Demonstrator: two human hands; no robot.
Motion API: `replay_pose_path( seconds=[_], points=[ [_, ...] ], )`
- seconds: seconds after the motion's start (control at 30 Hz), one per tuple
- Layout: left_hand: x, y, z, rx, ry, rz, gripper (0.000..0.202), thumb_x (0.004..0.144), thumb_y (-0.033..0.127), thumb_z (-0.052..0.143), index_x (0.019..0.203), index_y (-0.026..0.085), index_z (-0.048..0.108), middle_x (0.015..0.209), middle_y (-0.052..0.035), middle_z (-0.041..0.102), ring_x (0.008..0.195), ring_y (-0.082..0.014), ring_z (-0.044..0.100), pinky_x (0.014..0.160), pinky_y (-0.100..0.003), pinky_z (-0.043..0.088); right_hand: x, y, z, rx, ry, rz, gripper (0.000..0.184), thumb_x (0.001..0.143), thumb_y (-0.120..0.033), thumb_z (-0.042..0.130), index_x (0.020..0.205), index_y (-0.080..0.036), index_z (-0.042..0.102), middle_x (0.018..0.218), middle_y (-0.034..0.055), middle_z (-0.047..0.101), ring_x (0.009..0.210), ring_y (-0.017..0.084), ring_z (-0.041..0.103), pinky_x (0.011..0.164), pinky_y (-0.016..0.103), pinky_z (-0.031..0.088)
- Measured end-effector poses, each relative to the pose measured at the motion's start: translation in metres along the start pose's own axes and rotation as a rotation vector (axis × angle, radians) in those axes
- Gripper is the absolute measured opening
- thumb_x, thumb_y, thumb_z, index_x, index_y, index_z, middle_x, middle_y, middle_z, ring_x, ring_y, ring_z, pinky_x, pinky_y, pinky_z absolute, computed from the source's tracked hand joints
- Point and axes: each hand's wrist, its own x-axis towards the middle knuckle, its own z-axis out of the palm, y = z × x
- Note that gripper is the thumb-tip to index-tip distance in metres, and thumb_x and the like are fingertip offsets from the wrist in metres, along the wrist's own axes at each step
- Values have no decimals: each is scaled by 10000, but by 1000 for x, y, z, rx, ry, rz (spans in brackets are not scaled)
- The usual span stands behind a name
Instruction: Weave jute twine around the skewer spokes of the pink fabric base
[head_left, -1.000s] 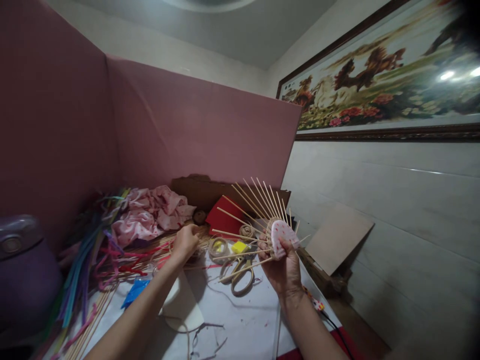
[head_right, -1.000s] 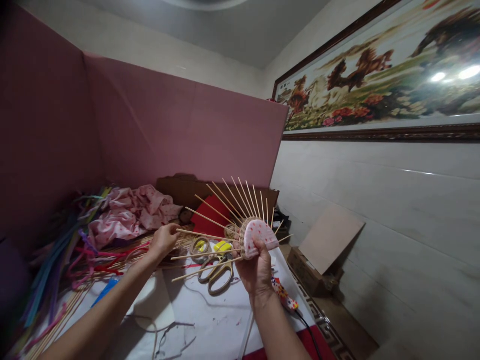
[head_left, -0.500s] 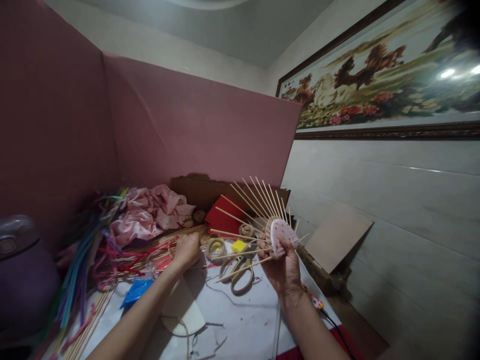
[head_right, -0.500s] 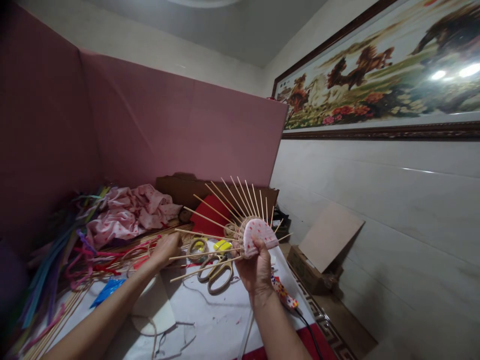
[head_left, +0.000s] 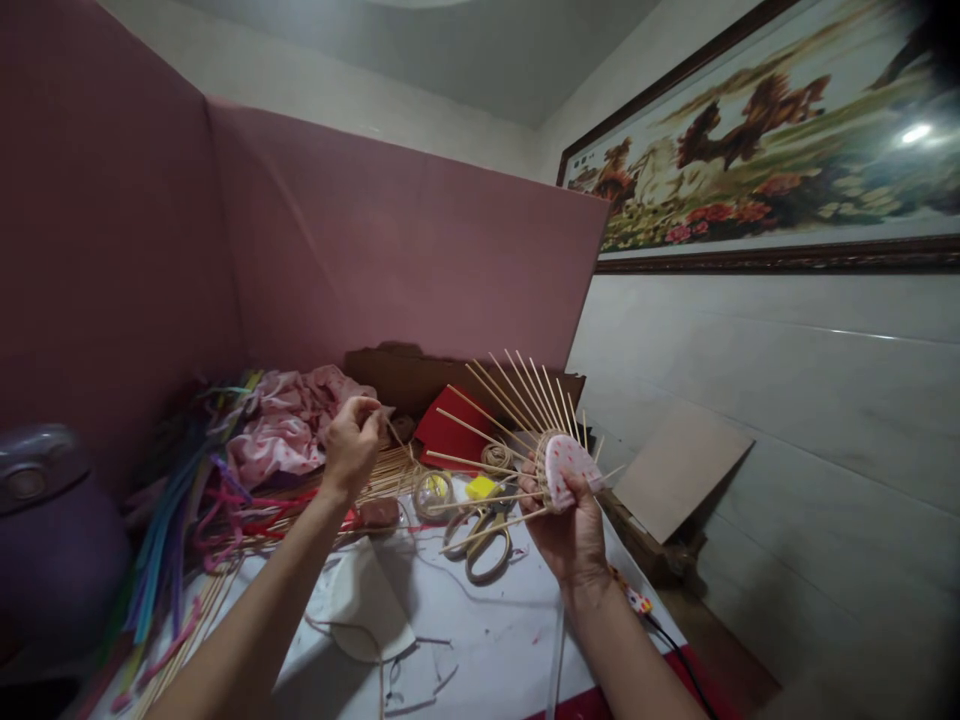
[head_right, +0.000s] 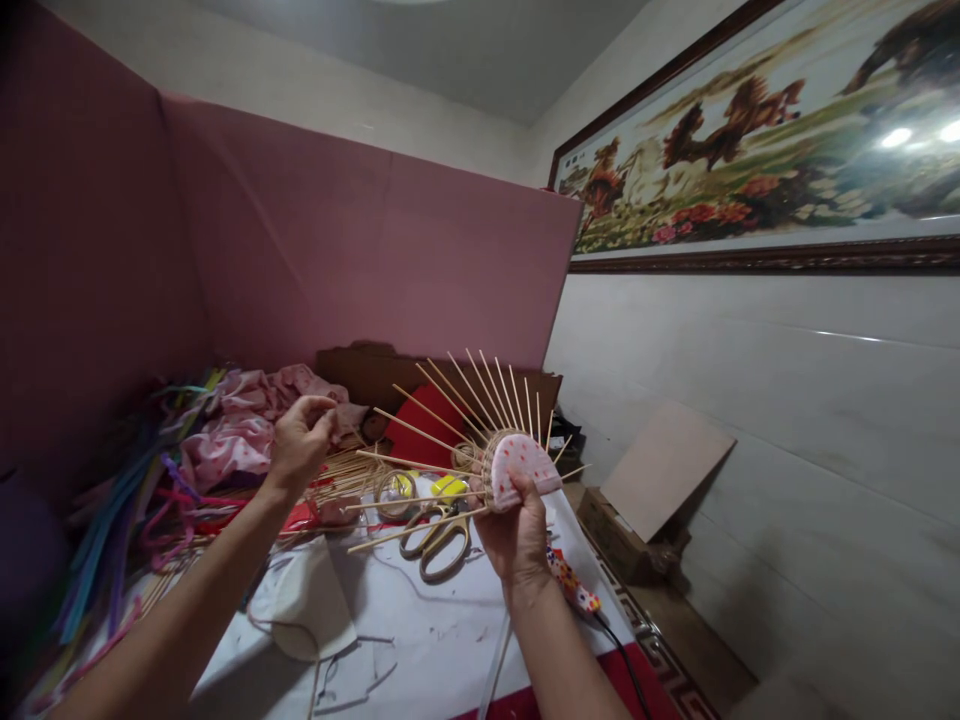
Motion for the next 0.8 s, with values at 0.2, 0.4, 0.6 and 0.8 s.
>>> replay_pose_path(
  seconds=[0.2, 0.4, 0.6, 0.8],
  points=[
    [7, -6, -11, 355, -125, 65, 275, 774, 233, 381, 970, 206, 572, 866, -29, 658, 755, -136, 595, 636, -213, 419, 0, 0, -1, 12, -5, -2, 279, 685, -176, 572, 963, -183, 547, 870, 34, 642, 700, 127, 610, 581, 247, 525],
    [-4, -27, -10, 717, -260, 95, 213, 672, 145, 449, 722, 183, 652, 750, -128, 658, 784, -290, 575, 673, -374, 380, 0, 0, -1, -2, -14, 18, 283, 693, -185, 558, 975, -172, 541, 799, 28, 631, 632, 125, 596, 523, 241, 513],
    [-17, -36, 8, 769, -414, 295, 233, 741, 151, 420, 734, 191, 649, 835, -117, 640, 889, -253, 512, 730, -357, 347, 0, 0, -3, -6, -21, 6, 241, 702, -187, 551, 942, -184, 541, 806, 21, 619, 624, 116, 582, 526, 237, 509],
    [-28, -33, 17, 740, -453, 434, 278, 708, 111, 466, 856, 218, 675, 1164, -96, 536, 1118, -274, 361, 874, -411, 273, -1, -1, 0, 0, -58, 20, 267, 699, -170, 542, 966, -169, 537, 790, 30, 617, 637, 123, 585, 522, 237, 507]
  ],
)
